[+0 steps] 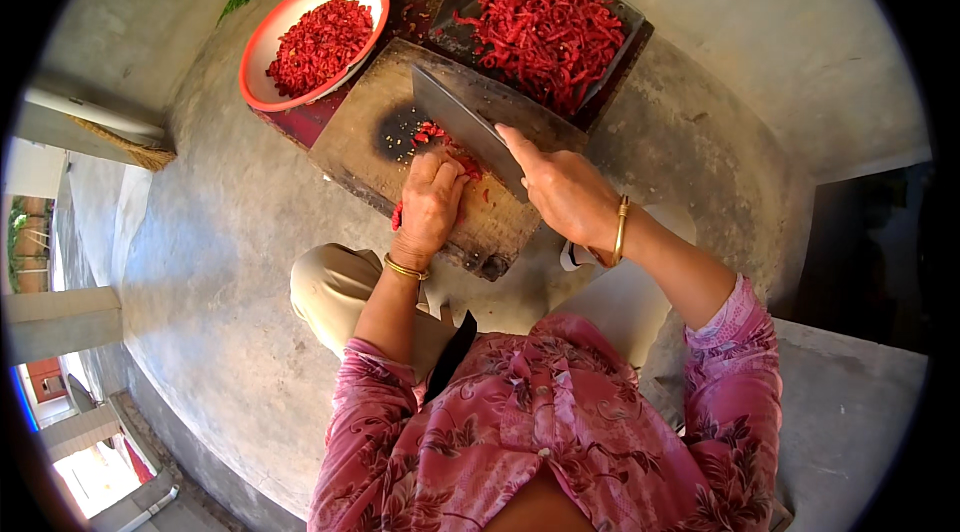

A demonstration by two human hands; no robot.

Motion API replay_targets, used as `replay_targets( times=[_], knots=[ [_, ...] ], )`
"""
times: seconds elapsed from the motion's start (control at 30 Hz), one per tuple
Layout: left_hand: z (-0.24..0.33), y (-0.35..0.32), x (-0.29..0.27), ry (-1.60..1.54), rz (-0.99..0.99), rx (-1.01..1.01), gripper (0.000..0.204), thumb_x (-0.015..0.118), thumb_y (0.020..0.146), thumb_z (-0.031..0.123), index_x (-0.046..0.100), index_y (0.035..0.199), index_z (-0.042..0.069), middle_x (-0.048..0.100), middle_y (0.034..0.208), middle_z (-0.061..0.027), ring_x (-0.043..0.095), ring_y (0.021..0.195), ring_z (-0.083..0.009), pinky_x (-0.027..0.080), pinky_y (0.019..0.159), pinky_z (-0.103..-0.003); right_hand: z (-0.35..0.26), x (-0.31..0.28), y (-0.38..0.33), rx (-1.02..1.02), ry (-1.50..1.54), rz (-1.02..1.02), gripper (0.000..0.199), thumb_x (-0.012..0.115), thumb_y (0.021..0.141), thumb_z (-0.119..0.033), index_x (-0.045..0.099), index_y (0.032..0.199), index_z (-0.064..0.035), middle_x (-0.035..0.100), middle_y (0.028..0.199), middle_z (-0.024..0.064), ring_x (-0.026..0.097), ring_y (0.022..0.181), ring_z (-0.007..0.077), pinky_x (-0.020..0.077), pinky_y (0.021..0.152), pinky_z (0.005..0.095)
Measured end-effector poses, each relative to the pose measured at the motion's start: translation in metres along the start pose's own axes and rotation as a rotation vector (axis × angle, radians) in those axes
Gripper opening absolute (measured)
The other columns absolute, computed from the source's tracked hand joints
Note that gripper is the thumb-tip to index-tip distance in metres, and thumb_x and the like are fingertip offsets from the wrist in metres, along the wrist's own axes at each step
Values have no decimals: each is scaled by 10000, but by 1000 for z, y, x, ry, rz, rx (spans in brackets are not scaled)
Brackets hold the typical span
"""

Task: The person sits on a low stool and uses a large cleaver to chop red chilies on a wooden cutting board. They repeatedly pick up chilies, remove stems, chop them into small pieces, and transfer the chopped pieces into a white bowl.

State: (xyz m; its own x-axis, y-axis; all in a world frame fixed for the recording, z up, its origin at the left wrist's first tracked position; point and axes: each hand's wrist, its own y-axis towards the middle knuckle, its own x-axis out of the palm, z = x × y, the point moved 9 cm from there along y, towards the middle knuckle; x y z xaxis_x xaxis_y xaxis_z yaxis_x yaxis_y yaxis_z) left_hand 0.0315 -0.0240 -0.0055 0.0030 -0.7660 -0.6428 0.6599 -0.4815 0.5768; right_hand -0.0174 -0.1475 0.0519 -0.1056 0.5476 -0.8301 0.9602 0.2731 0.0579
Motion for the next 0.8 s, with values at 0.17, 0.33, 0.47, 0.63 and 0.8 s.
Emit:
replay_targets(
  times=[0.17,0.33,0.47,0.63,0.8],
  knots=[
    [6,1,-3,37,-1,103,142,655,706,-8,608,838,11,556,910,-113,550,847,-287,480,739,-366,-10,11,-16,44,2,-79,666,506,790,40,222,1392,69,584,727,233,579,654,404,440,578,480],
    [8,2,-3,-13,-19,139,139,621,705,-23,604,839,13,543,911,-116,537,839,-286,477,731,-368,-11,19,-24,35,-21,-80,671,471,750,50,214,1366,114,603,691,238,607,650,410,481,582,485],
    [5,-1,-4,-51,-46,102,145,614,699,-28,604,839,12,544,902,-113,535,825,-283,474,724,-362,-6,26,-9,113,-29,-184,686,505,760,62,202,1372,129,598,736,257,589,632,409,456,562,476],
    [2,-8,-1,-76,-73,81,157,617,693,-26,608,846,7,549,900,-108,537,810,-277,472,724,-356,-8,41,38,93,-171,-167,673,497,741,57,228,1351,150,598,658,232,606,625,401,479,571,470],
    [13,-10,-5,-67,-72,89,177,637,683,-31,615,855,5,556,905,-107,537,811,-270,468,726,-356,-8,42,51,103,-184,-106,655,508,765,42,254,1365,109,605,701,236,611,653,391,483,590,473]
  ],
)
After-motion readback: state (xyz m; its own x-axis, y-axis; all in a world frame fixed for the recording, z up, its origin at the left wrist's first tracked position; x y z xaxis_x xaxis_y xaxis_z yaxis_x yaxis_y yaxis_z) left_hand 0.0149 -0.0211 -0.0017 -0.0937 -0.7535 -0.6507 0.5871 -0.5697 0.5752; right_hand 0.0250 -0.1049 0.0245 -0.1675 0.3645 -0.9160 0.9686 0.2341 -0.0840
